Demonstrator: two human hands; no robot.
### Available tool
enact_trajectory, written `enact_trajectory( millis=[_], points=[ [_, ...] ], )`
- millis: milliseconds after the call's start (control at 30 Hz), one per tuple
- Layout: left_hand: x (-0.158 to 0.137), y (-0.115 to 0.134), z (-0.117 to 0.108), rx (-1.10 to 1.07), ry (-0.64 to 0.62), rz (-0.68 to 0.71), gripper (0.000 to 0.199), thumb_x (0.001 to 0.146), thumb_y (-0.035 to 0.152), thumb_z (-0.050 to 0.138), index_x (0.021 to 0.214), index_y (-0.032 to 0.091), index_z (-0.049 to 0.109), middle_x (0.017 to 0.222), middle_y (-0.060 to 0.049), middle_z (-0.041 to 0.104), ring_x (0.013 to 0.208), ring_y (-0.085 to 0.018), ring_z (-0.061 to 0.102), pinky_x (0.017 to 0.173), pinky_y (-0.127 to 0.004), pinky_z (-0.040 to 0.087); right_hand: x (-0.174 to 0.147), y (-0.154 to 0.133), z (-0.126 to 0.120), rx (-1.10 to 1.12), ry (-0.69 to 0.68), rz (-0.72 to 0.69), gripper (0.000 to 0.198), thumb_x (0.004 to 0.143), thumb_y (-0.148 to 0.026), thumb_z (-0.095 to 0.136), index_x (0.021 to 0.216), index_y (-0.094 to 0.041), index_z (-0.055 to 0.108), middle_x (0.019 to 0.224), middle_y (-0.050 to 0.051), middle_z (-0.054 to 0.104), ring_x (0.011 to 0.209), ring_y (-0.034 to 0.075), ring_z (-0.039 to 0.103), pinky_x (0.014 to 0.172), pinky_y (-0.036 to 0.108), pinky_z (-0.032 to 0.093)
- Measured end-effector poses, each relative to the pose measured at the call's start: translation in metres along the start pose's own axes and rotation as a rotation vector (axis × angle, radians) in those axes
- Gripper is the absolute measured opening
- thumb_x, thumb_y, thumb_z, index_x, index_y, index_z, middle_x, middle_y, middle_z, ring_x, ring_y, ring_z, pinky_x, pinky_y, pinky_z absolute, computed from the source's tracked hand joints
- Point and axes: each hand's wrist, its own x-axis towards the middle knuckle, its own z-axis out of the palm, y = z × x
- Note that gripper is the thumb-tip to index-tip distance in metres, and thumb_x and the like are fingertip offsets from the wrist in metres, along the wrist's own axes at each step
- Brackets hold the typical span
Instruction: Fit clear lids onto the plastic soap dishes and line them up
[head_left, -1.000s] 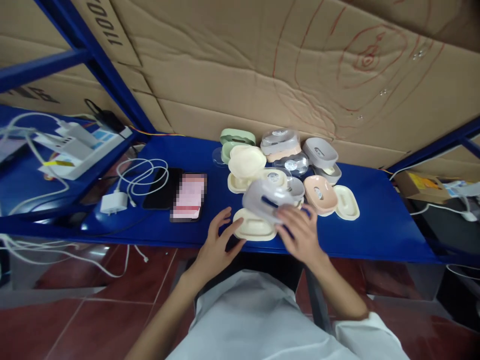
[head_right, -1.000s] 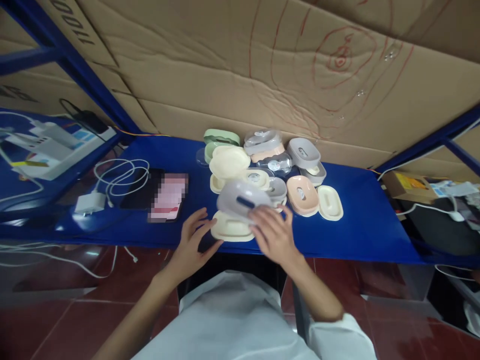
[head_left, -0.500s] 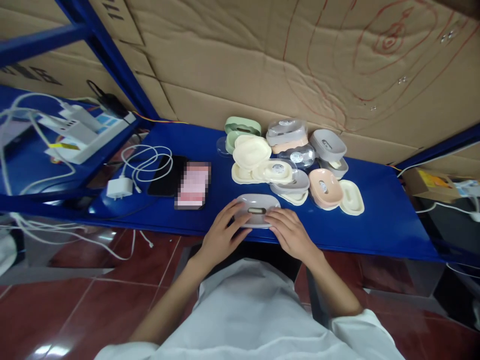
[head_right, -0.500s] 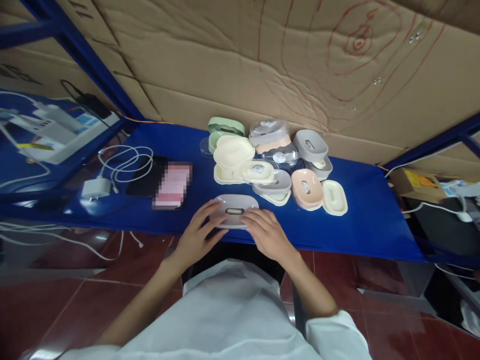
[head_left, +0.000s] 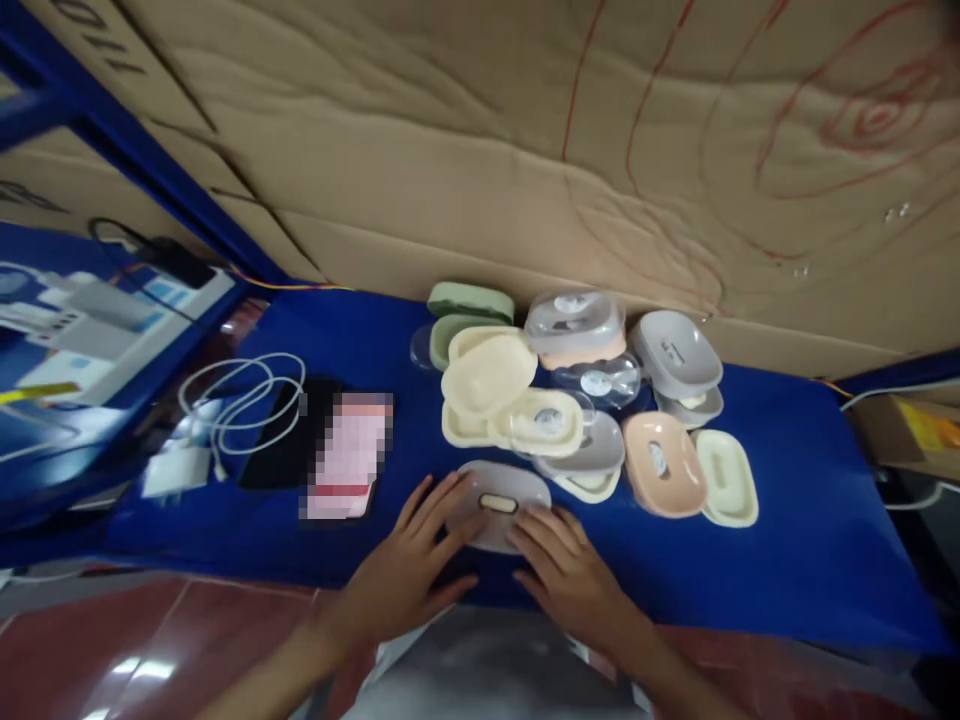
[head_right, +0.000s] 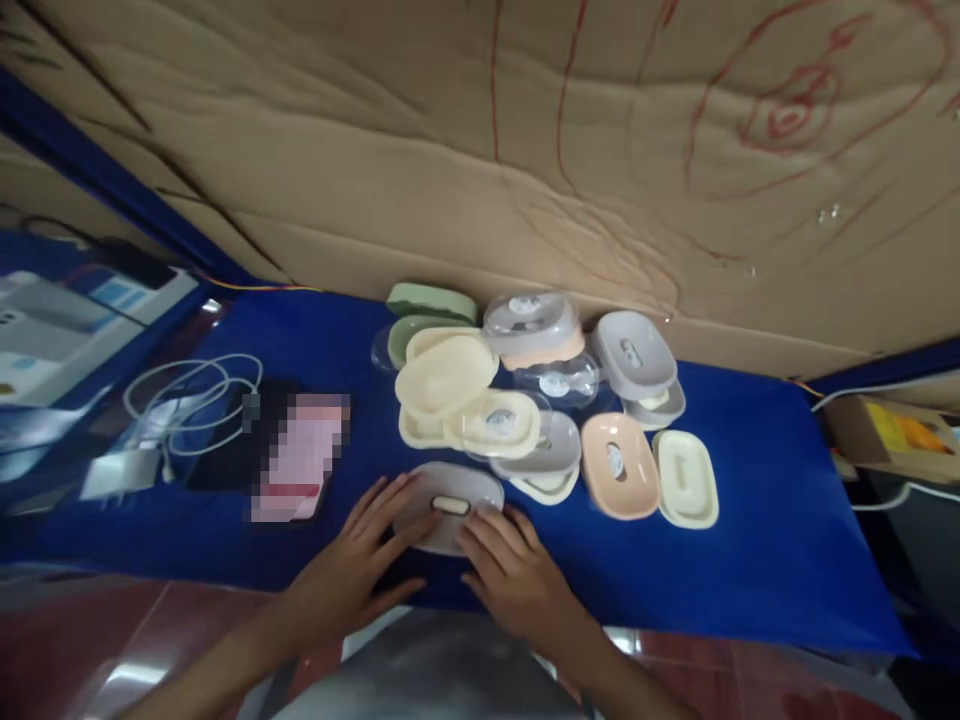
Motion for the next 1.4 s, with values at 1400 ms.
enact_trajectory(
  millis=[1400],
  points=[
    [0.007,0.004,-0.008,-0.201,0.119,-0.208,0.047,0.106,0.030,0.067,0.152,0.033,0.058,0.170,-0.012,0.044,0.159,-0.036,0.044,0.131,-0.072,0.034,0.028,0.048,-0.062,-0.070,0.223,0.098,0.061,0.105,-0.026,0.065,0.164,-0.029,0.049,0.160,0.013,0.060,0.154,0.035,0.052,0.126,0.060,0.045]
  ],
)
